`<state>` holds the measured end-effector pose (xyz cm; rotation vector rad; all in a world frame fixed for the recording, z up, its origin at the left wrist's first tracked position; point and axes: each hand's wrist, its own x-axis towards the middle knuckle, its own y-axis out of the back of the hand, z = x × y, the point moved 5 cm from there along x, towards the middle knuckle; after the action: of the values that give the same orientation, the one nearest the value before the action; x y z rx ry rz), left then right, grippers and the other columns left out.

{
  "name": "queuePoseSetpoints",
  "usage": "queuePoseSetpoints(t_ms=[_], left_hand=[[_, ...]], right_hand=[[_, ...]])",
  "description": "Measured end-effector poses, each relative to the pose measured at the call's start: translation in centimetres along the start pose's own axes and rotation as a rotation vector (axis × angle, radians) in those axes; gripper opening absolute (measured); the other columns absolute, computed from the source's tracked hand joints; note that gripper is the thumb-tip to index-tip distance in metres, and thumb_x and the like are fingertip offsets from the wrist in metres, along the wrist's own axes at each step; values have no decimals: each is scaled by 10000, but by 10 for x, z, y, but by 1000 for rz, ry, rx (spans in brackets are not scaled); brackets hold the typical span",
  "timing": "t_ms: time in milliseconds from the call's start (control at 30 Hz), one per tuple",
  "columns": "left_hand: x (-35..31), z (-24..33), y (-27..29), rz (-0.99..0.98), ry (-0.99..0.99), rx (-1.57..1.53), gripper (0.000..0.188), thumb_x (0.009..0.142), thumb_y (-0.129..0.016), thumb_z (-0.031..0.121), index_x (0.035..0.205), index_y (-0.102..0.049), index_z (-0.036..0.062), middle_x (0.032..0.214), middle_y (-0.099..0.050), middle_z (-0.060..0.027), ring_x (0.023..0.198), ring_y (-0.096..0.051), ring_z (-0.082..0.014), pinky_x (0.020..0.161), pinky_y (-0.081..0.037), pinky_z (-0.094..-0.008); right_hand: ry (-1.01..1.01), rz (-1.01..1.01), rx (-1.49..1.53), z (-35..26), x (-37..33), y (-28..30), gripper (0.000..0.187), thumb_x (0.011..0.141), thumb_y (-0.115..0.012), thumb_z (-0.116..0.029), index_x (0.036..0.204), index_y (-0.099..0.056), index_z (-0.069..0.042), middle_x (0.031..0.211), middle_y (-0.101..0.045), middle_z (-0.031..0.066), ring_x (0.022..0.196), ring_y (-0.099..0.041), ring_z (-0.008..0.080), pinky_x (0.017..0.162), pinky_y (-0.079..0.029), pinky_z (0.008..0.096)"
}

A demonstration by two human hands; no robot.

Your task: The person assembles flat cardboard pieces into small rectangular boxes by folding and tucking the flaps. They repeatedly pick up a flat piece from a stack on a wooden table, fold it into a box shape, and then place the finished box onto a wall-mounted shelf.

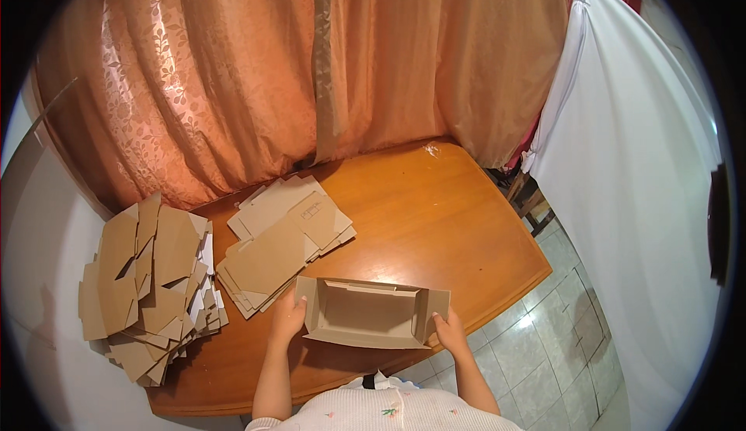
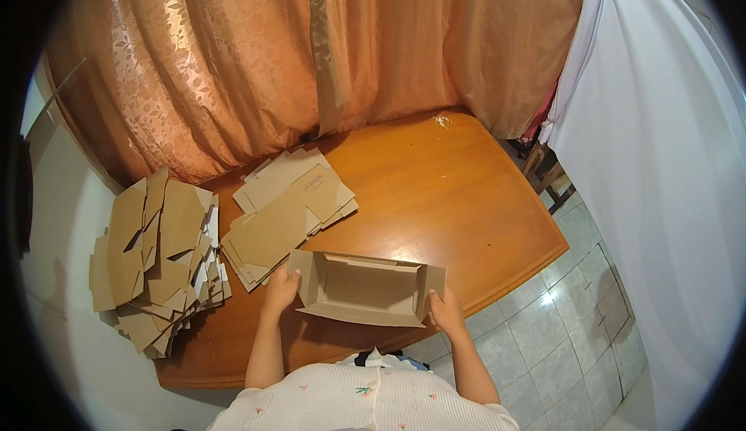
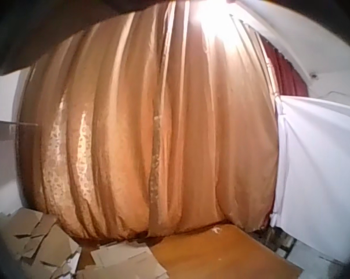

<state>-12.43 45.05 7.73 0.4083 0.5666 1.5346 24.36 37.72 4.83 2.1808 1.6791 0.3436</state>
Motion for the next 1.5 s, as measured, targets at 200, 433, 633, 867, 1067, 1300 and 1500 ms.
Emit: queuePoseSetpoints(t_ms=[200, 433, 633, 867, 1067, 1300, 1500], left_hand=[[-5, 18, 8, 60, -55, -17, 281, 874, -523, 155, 1098, -576, -6, 968, -653, -209, 923, -632, -353, 821, -467, -399], [-1, -26, 2, -425, 218, -358, 372, 898, -551, 293, 1140, -573, 12, 1017, -642, -97, 837, -642, -198, 794, -487, -371], [-16, -27, -10, -560, 295, -360, 602, 947, -361, 547, 1245, -509, 46, 1107, -595, -57, 845, -597, -154, 807, -444, -332], [-1, -80, -59, -354, 571, -500, 666, 937, -282, 615, 1286, -475, 82, 1132, -585, -36, 829, -491, -117, 669, -362, -270], [5, -89, -78, -214, 185, -514, 697, 933, -341, 572, 1396, -340, 51, 1409, -379, -158, 1274, -383, -259, 1020, -321, -381], [-20, -5, -55, -177, -57, -251, 774, 832, -654, 310, 1435, -253, 37, 1417, -324, -252, 1345, -302, -332, 1082, -262, -384], [-12, -7, -41, -180, -97, -189, 589, 861, -565, 102, 1399, -329, 64, 1332, -446, -227, 1272, -411, -313, 1037, -329, -373]], right_hand=[[-171, -58, 61, -44, -11, 10, 314, 859, -500, -97, 1148, -535, 20, 1021, -635, 148, 967, -604, 253, 852, -455, 349], [-132, -158, 154, 28, -8, 24, 315, 842, -477, -85, 1136, -548, 3, 965, -636, 127, 824, -623, 234, 700, -497, 340], [-218, -179, 238, 35, -27, 14, 326, 846, -481, -107, 1145, -539, 10, 982, -617, 104, 864, -598, 211, 742, -489, 331], [-187, -104, 203, 41, -35, 9, 329, 874, -474, -135, 1165, -523, 10, 994, -608, 91, 864, -593, 205, 753, -486, 331], [-28, -18, 55, 6, -41, 7, 341, 914, -459, -172, 1205, -501, 1, 1085, -619, 149, 985, -601, 251, 880, -445, 351], [38, 66, -39, -14, -41, -2, 477, 929, -424, -148, 1390, -342, -55, 1217, -544, 257, 1133, -537, 390, 944, -417, 388], [71, 94, 49, -8, -35, -1, 477, 925, -431, -115, 1383, -343, -19, 1258, -521, 242, 1170, -516, 345, 962, -400, 368]])
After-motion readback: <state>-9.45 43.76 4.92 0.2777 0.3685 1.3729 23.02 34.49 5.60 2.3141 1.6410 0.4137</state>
